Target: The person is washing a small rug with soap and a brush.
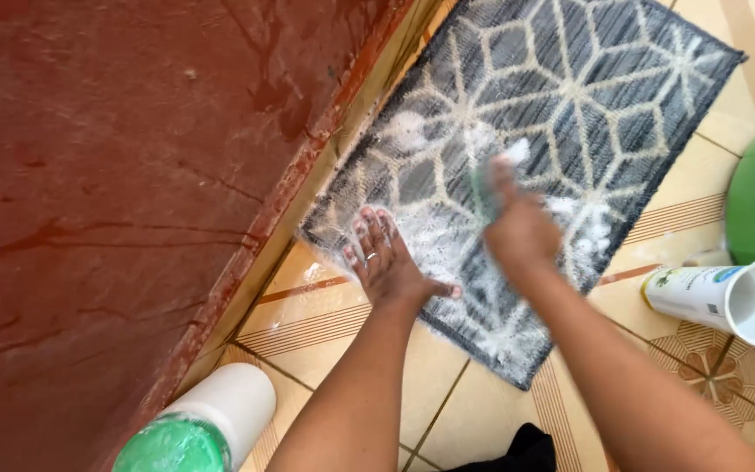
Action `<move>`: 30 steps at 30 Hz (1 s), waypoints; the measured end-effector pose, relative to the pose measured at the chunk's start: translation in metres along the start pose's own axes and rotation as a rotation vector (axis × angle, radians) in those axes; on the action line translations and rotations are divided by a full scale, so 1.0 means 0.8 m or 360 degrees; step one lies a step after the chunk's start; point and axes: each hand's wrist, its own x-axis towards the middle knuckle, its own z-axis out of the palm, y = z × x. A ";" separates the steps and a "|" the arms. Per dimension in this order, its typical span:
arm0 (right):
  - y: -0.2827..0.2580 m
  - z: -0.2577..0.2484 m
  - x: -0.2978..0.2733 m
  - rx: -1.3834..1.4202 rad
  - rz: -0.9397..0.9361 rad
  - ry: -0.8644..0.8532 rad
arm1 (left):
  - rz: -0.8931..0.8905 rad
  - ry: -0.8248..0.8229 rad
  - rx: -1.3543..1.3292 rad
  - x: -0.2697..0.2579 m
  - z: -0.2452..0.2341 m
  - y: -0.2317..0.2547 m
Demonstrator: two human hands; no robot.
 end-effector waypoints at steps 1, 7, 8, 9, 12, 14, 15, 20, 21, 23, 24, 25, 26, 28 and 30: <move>-0.017 -0.007 -0.034 -0.0003 0.0002 0.0003 | 0.0004 0.0000 -0.0003 0.014 0.020 -0.005; 0.022 0.003 -0.071 -0.0131 -0.0699 0.0034 | 0.0566 0.1619 0.0088 0.039 0.041 -0.017; 0.037 -0.012 -0.052 -0.0134 -0.0569 0.0104 | 0.0270 0.0815 0.0050 0.019 0.017 -0.008; 0.053 -0.024 -0.040 -0.0133 -0.0434 0.0152 | -0.0048 -0.0001 -0.0004 -0.006 -0.003 -0.003; 0.027 0.018 -0.006 -0.0071 -0.0101 0.0070 | 0.0053 0.0125 -0.0054 0.008 0.012 -0.001; 0.000 -0.015 -0.066 -0.0146 -0.0336 -0.0007 | 0.0022 0.0096 -0.0029 0.008 0.014 -0.004; -0.015 -0.031 -0.095 -0.0218 -0.0542 -0.0087 | 0.0014 0.0055 0.0008 0.011 0.014 -0.005; 0.063 0.013 -0.046 -0.0093 -0.0534 0.0195 | -0.0036 0.0067 0.0033 0.002 0.001 -0.006; 0.066 0.003 -0.030 -0.0181 -0.0306 0.0166 | -0.0015 0.0056 0.0021 -0.003 0.005 -0.003; 0.032 0.011 -0.031 -0.0136 -0.0251 0.0117 | 0.0009 0.0062 0.0021 0.009 0.013 -0.007; 0.015 0.008 -0.027 -0.0088 -0.0202 0.0092 | 0.0039 0.0091 0.0016 0.016 0.011 -0.004; 0.019 0.006 -0.060 -0.0094 -0.0199 0.0090 | 0.0042 0.0086 0.0012 0.014 0.015 -0.006; 0.023 0.004 -0.093 -0.0113 -0.0484 0.0039 | 0.0029 0.0065 0.0025 0.012 0.018 -0.008; 0.051 0.003 -0.110 -0.0133 -0.0746 0.0028 | 0.0054 0.0074 0.0041 0.017 0.010 -0.002; 0.098 0.016 -0.094 -0.0101 -0.0563 0.0026 | -0.0025 0.0011 0.0044 0.012 0.004 -0.007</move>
